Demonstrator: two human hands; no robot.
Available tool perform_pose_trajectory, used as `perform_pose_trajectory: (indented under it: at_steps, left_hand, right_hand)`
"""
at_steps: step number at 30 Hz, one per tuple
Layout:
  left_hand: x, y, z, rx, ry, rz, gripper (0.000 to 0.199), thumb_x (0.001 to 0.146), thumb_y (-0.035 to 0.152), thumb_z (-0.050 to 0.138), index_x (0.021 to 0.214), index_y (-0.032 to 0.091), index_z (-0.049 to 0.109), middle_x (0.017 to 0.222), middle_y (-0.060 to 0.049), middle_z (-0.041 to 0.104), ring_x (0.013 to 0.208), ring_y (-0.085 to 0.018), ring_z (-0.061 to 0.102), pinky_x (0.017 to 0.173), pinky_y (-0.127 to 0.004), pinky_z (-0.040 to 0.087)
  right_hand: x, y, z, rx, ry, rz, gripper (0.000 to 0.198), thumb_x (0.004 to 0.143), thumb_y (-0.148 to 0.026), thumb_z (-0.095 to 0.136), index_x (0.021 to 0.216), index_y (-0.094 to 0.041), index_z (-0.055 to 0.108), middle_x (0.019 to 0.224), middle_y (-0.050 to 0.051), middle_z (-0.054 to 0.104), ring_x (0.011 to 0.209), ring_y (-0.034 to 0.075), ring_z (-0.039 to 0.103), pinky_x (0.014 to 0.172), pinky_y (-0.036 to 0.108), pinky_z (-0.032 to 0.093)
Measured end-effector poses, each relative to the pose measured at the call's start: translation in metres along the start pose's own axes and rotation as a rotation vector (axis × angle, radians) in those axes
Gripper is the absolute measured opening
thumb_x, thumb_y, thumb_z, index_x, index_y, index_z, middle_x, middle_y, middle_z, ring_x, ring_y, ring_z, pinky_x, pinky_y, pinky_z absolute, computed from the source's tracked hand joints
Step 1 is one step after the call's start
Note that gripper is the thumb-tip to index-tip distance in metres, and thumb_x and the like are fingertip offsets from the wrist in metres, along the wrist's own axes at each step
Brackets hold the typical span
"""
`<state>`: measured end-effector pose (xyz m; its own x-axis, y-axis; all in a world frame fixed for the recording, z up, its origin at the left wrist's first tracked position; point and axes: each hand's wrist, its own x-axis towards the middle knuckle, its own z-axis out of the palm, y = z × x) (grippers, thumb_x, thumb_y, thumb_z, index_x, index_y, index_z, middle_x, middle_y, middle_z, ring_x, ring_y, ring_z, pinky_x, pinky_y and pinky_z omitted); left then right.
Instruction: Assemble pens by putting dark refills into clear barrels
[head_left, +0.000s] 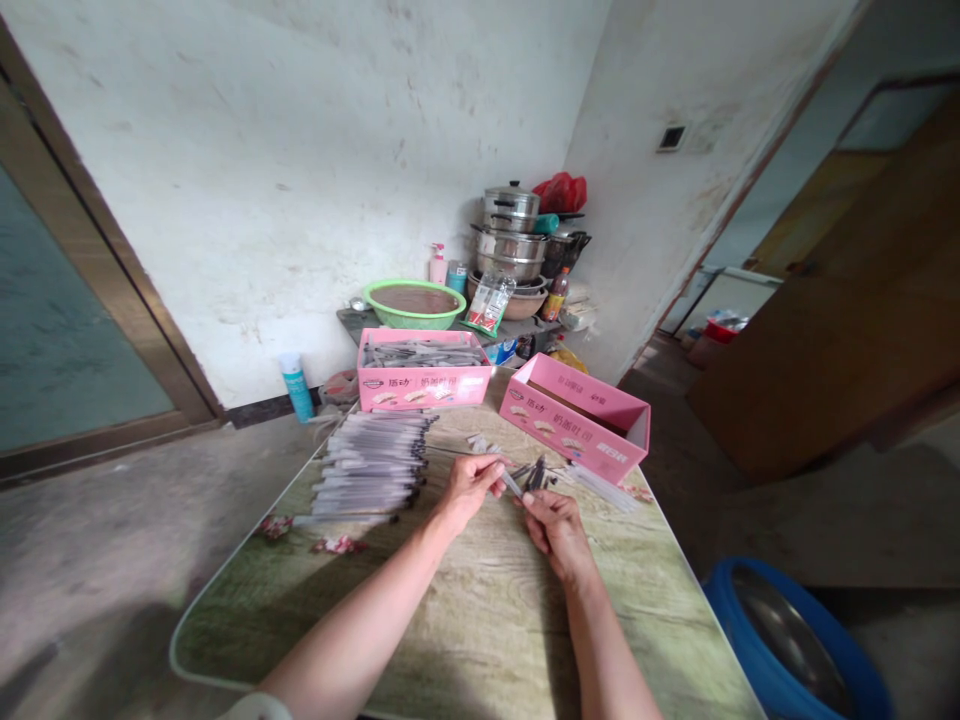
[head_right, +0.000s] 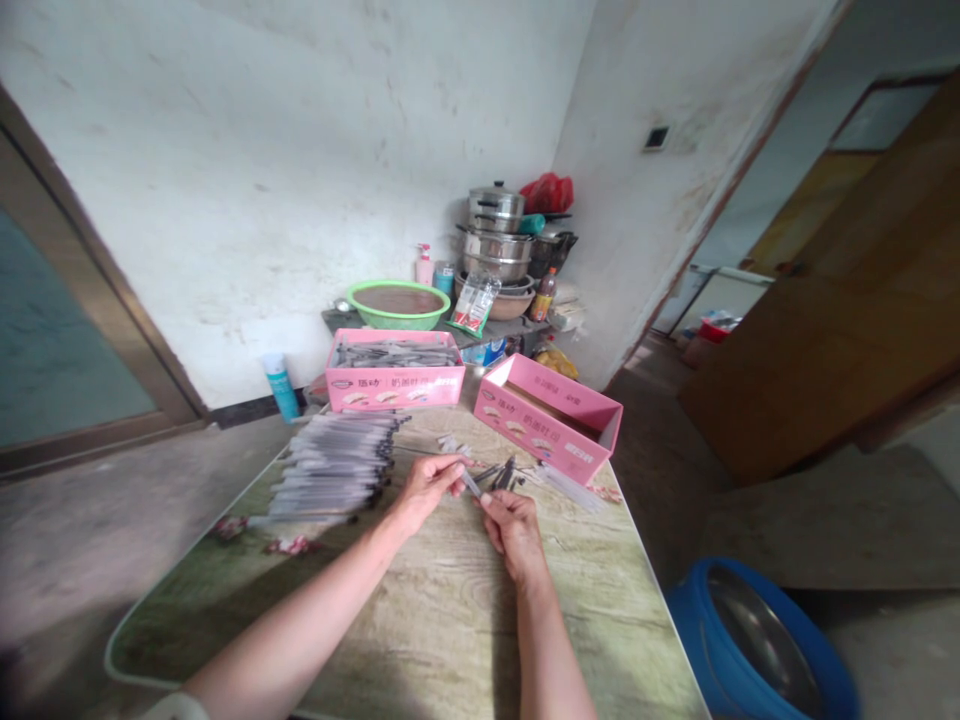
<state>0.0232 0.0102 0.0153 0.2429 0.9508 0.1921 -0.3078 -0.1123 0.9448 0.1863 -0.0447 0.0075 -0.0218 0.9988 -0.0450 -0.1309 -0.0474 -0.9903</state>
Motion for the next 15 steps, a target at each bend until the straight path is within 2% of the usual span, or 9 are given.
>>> perform_pose_trajectory:
  at_steps: [5,10,13,15]
  left_hand:
    - [0.0,-0.001,0.002,0.027,-0.019,0.026,0.043,0.078,0.046,0.068,0.094,0.007,0.072,0.056,-0.002,0.058,0.048,-0.01,0.051,0.05,-0.022,0.04]
    - [-0.001,0.001,0.001,0.066,-0.014,0.048,0.04,0.08,0.045,0.065,0.097,0.009,0.071,0.06,-0.002,0.06,0.051,-0.01,0.053,0.051,-0.021,0.042]
    - [0.003,0.01,-0.01,0.095,0.08,0.096,0.037,0.08,0.043,0.066,0.097,0.01,0.07,0.066,-0.003,0.063,0.056,-0.011,0.055,0.054,-0.021,0.045]
    - [0.007,0.02,-0.027,0.133,0.236,0.156,0.037,0.079,0.041,0.066,0.1,0.012,0.07,0.067,-0.003,0.064,0.057,-0.012,0.056,0.054,-0.021,0.045]
  right_hand:
    - [-0.002,-0.001,-0.001,0.116,-0.029,0.082,0.037,0.075,-0.048,0.072,0.079,-0.012,0.067,0.038,-0.009,0.039,0.03,0.002,0.021,0.033,0.018,0.011]
    - [0.001,-0.001,0.003,0.075,-0.014,0.038,0.036,0.077,-0.048,0.07,0.075,-0.013,0.065,0.038,-0.007,0.045,0.029,0.003,0.026,0.031,0.017,0.014]
    - [0.004,-0.001,0.002,0.059,0.02,0.001,0.037,0.078,-0.05,0.068,0.07,-0.014,0.063,0.045,-0.002,0.055,0.032,0.006,0.041,0.031,0.017,0.024]
    - [0.005,-0.002,0.0,0.065,0.071,-0.032,0.037,0.079,-0.051,0.067,0.077,-0.014,0.065,0.052,0.0,0.06,0.037,0.009,0.048,0.032,0.018,0.029]
